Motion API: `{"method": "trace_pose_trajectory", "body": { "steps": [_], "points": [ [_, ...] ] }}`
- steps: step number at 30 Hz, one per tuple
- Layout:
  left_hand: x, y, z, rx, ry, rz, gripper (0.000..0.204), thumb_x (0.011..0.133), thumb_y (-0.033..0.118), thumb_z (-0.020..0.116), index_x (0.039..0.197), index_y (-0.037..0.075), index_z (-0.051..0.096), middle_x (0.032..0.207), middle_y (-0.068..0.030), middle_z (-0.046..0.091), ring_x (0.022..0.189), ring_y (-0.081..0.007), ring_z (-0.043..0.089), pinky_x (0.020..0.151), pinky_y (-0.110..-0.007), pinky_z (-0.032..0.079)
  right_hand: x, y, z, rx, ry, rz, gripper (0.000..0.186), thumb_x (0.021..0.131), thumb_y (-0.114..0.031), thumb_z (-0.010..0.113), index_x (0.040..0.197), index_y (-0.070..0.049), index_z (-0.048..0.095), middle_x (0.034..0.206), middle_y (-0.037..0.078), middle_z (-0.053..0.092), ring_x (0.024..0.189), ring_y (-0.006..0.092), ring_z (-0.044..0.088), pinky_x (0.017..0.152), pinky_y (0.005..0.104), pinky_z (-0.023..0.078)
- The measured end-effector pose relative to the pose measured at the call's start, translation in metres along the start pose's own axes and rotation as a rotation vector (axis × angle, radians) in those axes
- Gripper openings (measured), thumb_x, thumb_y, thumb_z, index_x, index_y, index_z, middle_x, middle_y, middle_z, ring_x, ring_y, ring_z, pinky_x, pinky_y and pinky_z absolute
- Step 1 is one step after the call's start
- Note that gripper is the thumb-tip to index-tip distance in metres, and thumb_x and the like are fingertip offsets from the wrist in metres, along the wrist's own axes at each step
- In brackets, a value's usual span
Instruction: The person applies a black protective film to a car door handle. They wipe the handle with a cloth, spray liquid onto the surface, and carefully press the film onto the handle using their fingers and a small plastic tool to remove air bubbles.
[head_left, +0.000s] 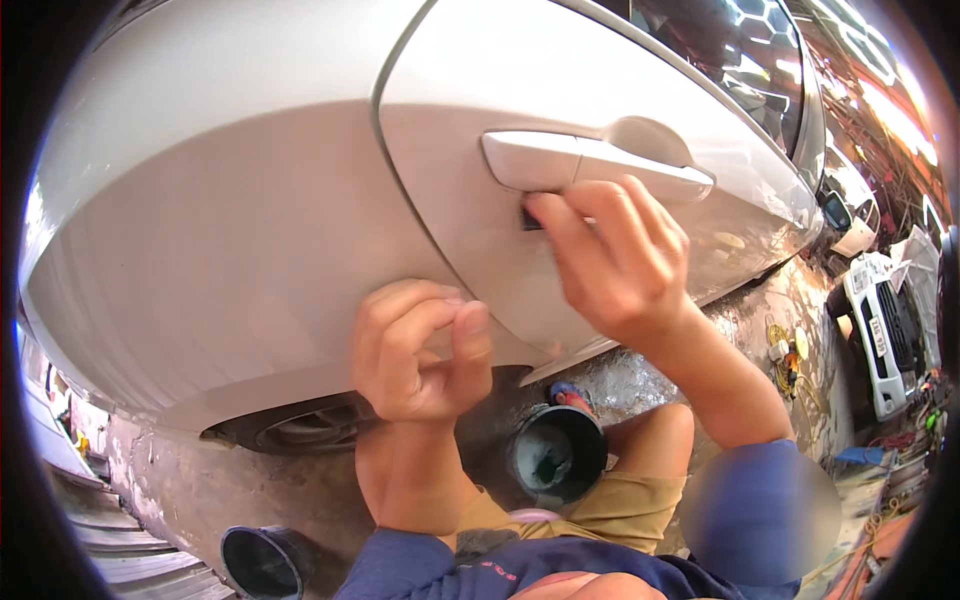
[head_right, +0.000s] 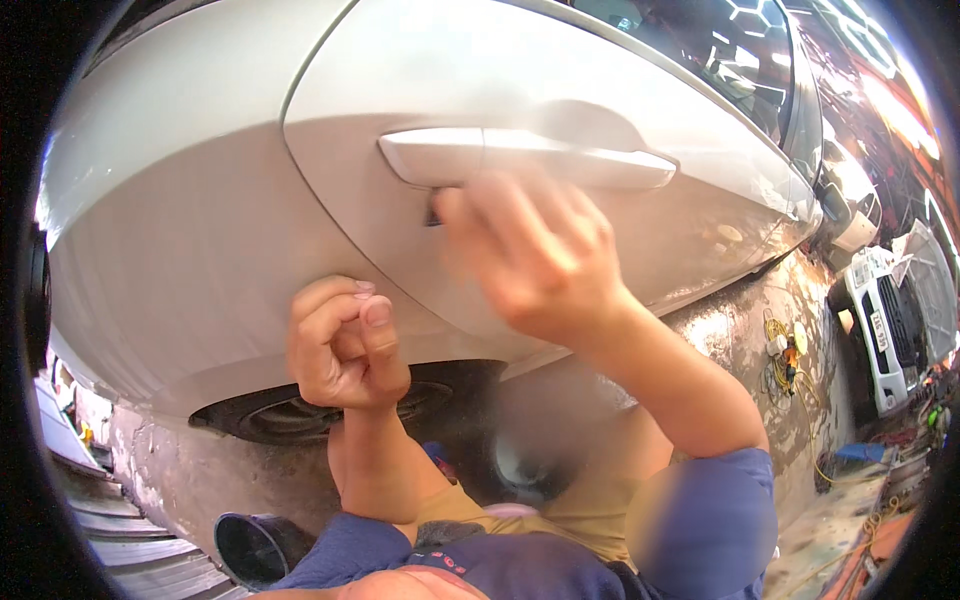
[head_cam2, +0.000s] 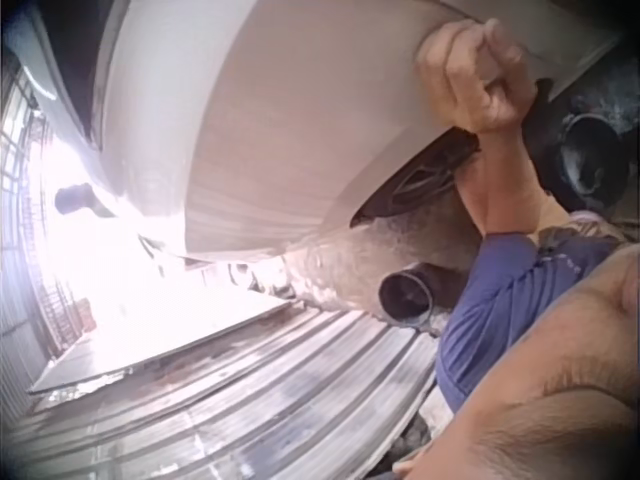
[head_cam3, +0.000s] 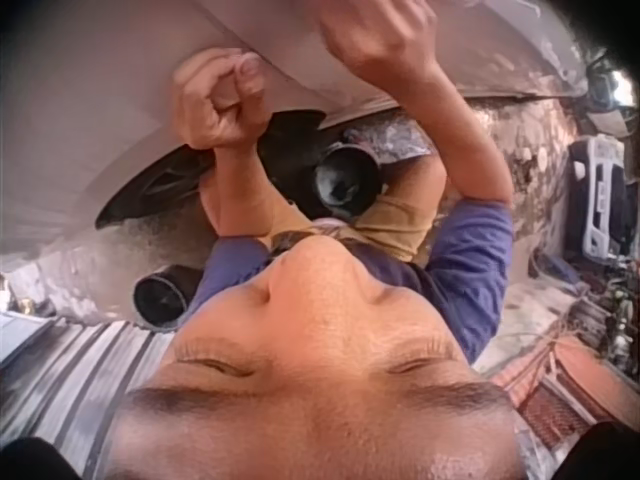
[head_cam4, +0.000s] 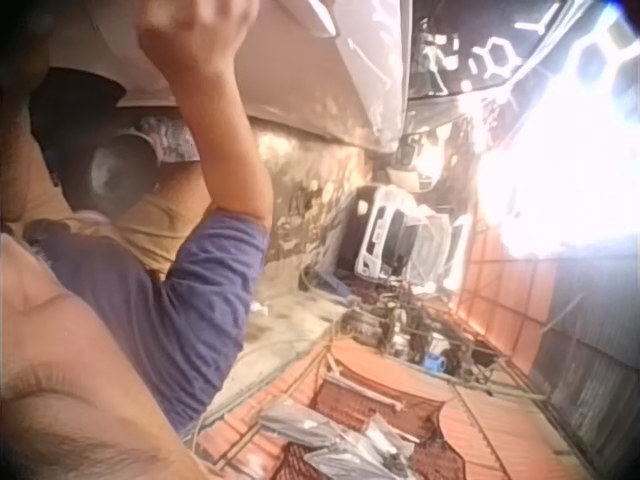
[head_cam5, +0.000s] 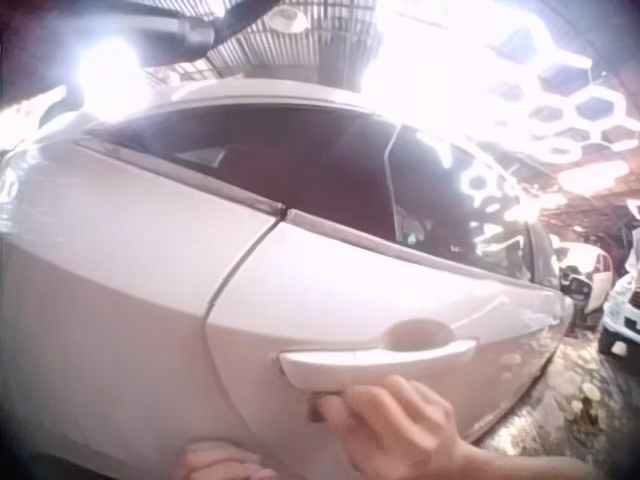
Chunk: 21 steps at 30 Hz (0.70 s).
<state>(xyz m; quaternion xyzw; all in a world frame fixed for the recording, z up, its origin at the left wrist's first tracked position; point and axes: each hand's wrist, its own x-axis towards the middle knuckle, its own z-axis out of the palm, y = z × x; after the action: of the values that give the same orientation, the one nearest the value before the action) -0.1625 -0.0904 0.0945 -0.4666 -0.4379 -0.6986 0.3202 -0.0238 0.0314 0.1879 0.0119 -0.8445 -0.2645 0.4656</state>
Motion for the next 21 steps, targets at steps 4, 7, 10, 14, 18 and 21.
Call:
{"method": "trace_pose_trajectory", "body": {
  "steps": [4,7,10,14,18,21],
  "points": [
    [0.003,0.002,0.004,-0.039,0.028,-0.007,0.012,0.087,0.005,0.076,0.088,0.001,0.065,0.083,-0.0129,0.069,0.069,-0.0234,0.064,0.062,-0.032,0.053,-0.006,0.008,0.000,0.006,-0.011,0.007,0.031,0.068,0.002,0.072,0.098,0.001,0.072,0.084,0.007,0.056,0.067,0.0224,0.059,0.057,0.0339,0.051],
    [0.002,0.003,0.007,-0.026,0.033,-0.017,0.014,0.086,0.008,0.079,0.087,0.004,0.066,0.080,-0.0094,0.068,0.070,-0.0249,0.065,0.063,-0.033,0.054,0.012,-0.002,0.002,-0.024,-0.017,-0.040,0.026,0.071,-0.005,0.070,0.097,-0.001,0.070,0.082,0.005,0.052,0.066,0.0194,0.057,0.055,0.0312,0.049],
    [0.004,0.003,0.006,-0.009,0.042,-0.018,0.013,0.086,0.008,0.079,0.087,0.005,0.066,0.079,-0.0093,0.068,0.070,-0.0248,0.065,0.063,-0.034,0.054,0.023,-0.013,-0.001,0.066,-0.054,0.040,0.030,0.067,0.009,0.072,0.097,0.003,0.072,0.085,0.009,0.059,0.069,0.0245,0.062,0.058,0.0357,0.053],
    [0.008,0.004,0.005,-0.063,0.063,-0.035,0.013,0.088,0.009,0.078,0.087,0.005,0.066,0.079,-0.0090,0.068,0.069,-0.0248,0.065,0.062,-0.033,0.054,0.012,-0.006,-0.004,0.070,-0.035,0.123,0.028,0.070,0.013,0.071,0.097,0.004,0.071,0.089,0.012,0.063,0.073,0.0267,0.066,0.061,0.0374,0.055],
    [0.006,0.005,0.008,-0.059,0.057,-0.032,0.014,0.087,0.008,0.078,0.086,0.005,0.065,0.079,-0.0090,0.068,0.069,-0.0247,0.065,0.062,-0.033,0.054,0.030,-0.022,0.005,0.133,-0.001,0.136,0.028,0.073,0.013,0.071,0.099,0.003,0.072,0.089,0.012,0.063,0.072,0.0272,0.066,0.062,0.0371,0.055],
    [0.007,0.005,0.005,-0.054,0.082,-0.063,0.013,0.087,0.008,0.078,0.085,0.005,0.065,0.079,-0.0090,0.068,0.069,-0.0246,0.065,0.062,-0.033,0.054,0.023,-0.022,0.000,0.089,-0.029,0.209,0.026,0.075,0.013,0.071,0.098,0.002,0.071,0.088,0.012,0.061,0.072,0.0281,0.065,0.062,0.0373,0.054]
  ]
}}
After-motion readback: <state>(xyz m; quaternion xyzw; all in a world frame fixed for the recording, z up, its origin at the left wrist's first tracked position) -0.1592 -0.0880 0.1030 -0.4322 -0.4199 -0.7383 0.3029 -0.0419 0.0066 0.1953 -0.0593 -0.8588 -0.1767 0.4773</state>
